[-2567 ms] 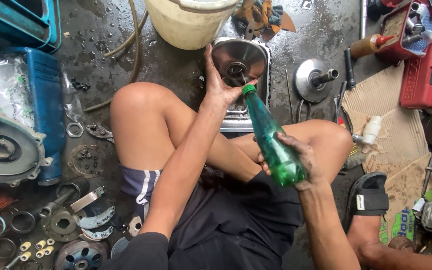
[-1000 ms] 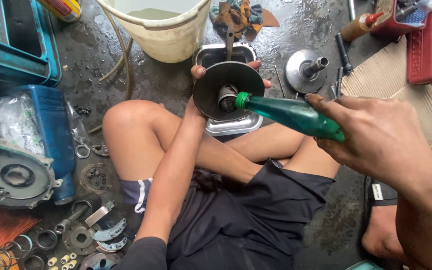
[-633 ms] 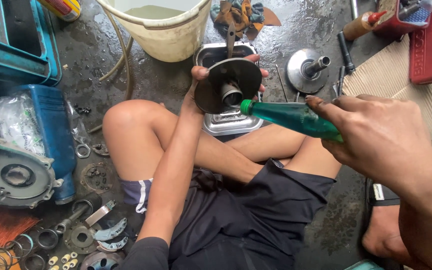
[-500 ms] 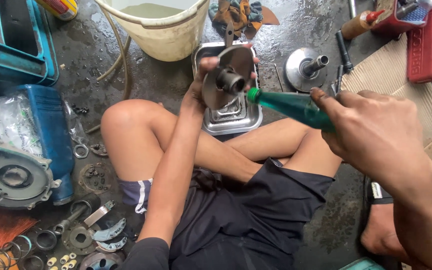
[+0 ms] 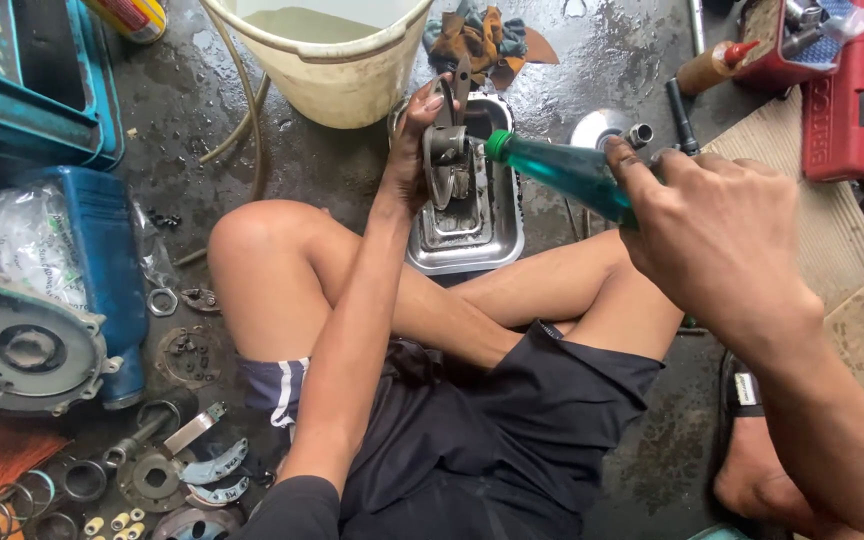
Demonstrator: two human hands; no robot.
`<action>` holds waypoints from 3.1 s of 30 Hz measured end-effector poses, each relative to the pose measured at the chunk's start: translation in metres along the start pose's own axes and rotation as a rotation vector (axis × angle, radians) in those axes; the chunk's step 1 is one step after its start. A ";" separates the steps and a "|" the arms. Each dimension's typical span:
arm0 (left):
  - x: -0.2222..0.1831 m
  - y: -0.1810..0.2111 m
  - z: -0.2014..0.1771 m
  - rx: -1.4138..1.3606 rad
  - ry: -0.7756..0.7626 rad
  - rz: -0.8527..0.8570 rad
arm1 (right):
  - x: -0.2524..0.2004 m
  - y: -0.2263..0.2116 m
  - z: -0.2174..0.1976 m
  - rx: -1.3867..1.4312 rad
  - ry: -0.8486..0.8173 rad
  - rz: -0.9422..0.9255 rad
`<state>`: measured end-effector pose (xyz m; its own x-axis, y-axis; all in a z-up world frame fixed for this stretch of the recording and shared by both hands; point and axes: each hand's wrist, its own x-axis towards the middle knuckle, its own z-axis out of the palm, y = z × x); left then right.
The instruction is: Scrubbing a metal engine component with a brush and rinsing it with solvent from a bottle while sitting on the floor.
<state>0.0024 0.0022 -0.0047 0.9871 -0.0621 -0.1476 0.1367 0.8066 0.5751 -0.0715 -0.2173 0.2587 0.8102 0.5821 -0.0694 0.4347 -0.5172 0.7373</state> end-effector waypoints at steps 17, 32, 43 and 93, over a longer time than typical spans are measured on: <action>-0.018 0.022 0.029 -0.339 0.261 -0.359 | -0.018 -0.020 0.017 1.332 -0.358 0.271; -0.044 0.040 0.074 -0.240 0.512 -0.308 | -0.051 -0.068 0.064 2.027 -0.569 0.686; -0.037 0.033 0.059 -0.330 0.507 -0.298 | -0.044 -0.088 0.057 1.848 -0.657 0.641; -0.030 0.024 0.031 -0.704 0.619 -0.300 | -0.036 -0.109 0.068 2.492 -0.692 0.973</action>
<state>-0.0212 0.0052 0.0387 0.6739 -0.1648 -0.7202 0.0956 0.9861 -0.1361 -0.1216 -0.2248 0.1354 0.6630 0.0880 -0.7434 -0.7454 -0.0141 -0.6664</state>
